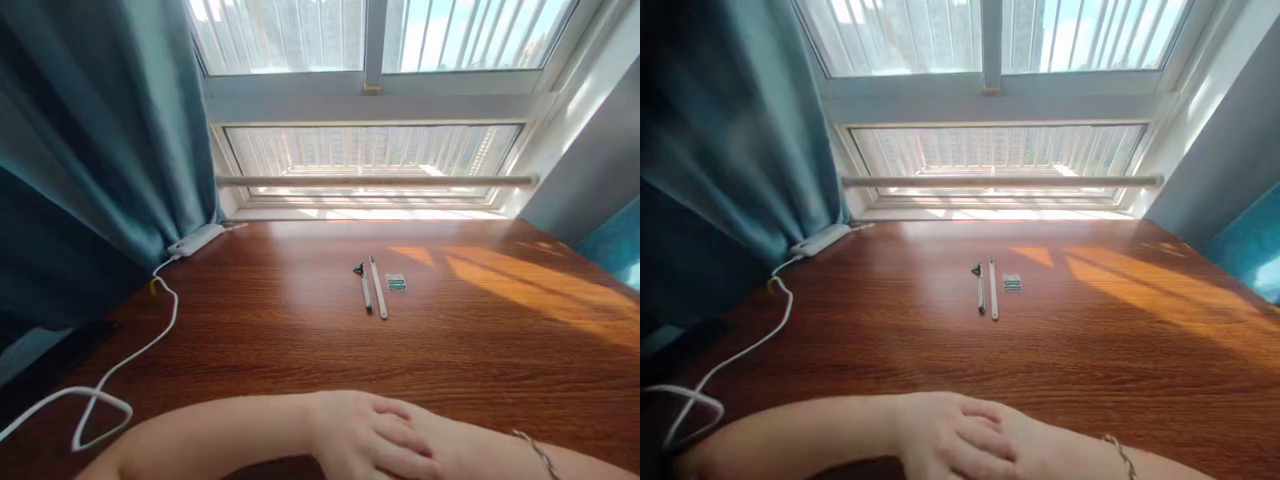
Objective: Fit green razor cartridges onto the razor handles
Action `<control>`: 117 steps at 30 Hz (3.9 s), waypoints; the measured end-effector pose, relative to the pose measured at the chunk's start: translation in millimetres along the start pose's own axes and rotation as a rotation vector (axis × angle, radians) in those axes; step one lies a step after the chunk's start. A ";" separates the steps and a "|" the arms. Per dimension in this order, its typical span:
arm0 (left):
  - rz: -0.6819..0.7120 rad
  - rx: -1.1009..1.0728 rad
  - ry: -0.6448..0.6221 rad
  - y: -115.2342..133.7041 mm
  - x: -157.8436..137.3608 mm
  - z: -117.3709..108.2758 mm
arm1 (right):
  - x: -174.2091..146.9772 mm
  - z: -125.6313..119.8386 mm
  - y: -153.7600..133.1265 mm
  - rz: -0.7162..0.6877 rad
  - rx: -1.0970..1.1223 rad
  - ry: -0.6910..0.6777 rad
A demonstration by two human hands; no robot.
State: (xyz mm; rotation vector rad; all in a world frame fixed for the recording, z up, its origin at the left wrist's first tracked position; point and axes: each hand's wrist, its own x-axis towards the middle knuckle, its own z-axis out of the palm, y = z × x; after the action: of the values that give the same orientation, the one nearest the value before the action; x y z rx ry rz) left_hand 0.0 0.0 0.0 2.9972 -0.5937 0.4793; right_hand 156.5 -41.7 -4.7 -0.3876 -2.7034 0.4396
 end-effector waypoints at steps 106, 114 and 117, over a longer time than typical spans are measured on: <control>-1.284 -1.313 0.759 -77.4 4.1 -47.7 | 10.9 -47.9 99.2 0.552 1.474 0.830; -1.287 -1.288 0.771 -76.7 3.3 -46.7 | 11.4 -47.7 99.2 0.547 1.502 0.832; -1.292 -1.285 0.775 -77.1 2.8 -45.6 | 11.0 -47.5 99.3 0.544 1.511 0.832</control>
State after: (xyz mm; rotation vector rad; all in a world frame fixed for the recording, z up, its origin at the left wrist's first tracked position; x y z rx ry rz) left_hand 18.5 75.1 45.2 1.2812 0.7769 0.6376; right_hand 186.2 64.4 5.7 -0.5912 -0.9390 1.7324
